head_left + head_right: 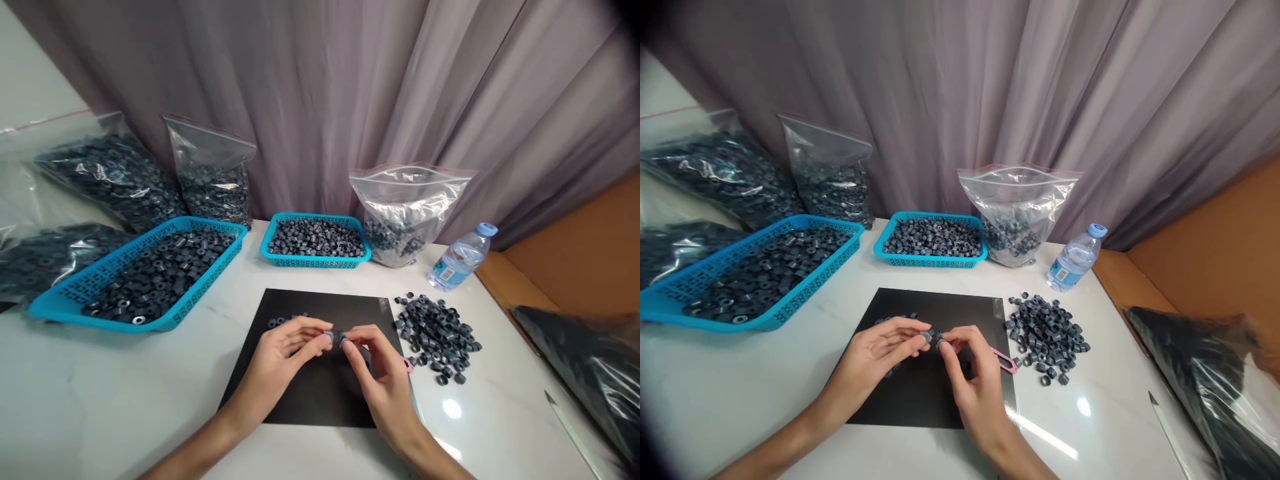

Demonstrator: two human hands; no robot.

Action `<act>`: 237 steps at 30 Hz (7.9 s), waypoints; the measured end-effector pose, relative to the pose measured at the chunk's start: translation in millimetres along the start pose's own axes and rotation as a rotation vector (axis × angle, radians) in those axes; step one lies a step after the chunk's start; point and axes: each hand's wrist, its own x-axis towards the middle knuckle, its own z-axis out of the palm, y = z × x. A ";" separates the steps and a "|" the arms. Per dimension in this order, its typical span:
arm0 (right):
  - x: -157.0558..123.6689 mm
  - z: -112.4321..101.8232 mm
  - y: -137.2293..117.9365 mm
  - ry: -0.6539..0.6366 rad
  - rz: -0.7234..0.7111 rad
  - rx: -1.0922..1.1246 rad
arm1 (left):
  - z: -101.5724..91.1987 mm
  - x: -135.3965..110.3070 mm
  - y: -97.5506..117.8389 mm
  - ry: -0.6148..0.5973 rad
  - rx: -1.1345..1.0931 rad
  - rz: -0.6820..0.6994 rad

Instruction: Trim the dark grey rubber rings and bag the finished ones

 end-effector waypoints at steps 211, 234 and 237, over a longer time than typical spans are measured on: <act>21.8 -30.3 -12.6 -0.301 0.096 -0.139 | 3.0 -17.4 -7.7 -0.358 0.006 -0.227; 82.6 20.5 25.9 -0.598 -0.050 -0.245 | -68.2 17.8 32.7 0.067 -0.188 -0.118; 82.9 19.9 31.0 -0.580 -0.005 -0.208 | -81.6 22.1 26.5 0.048 0.045 -0.084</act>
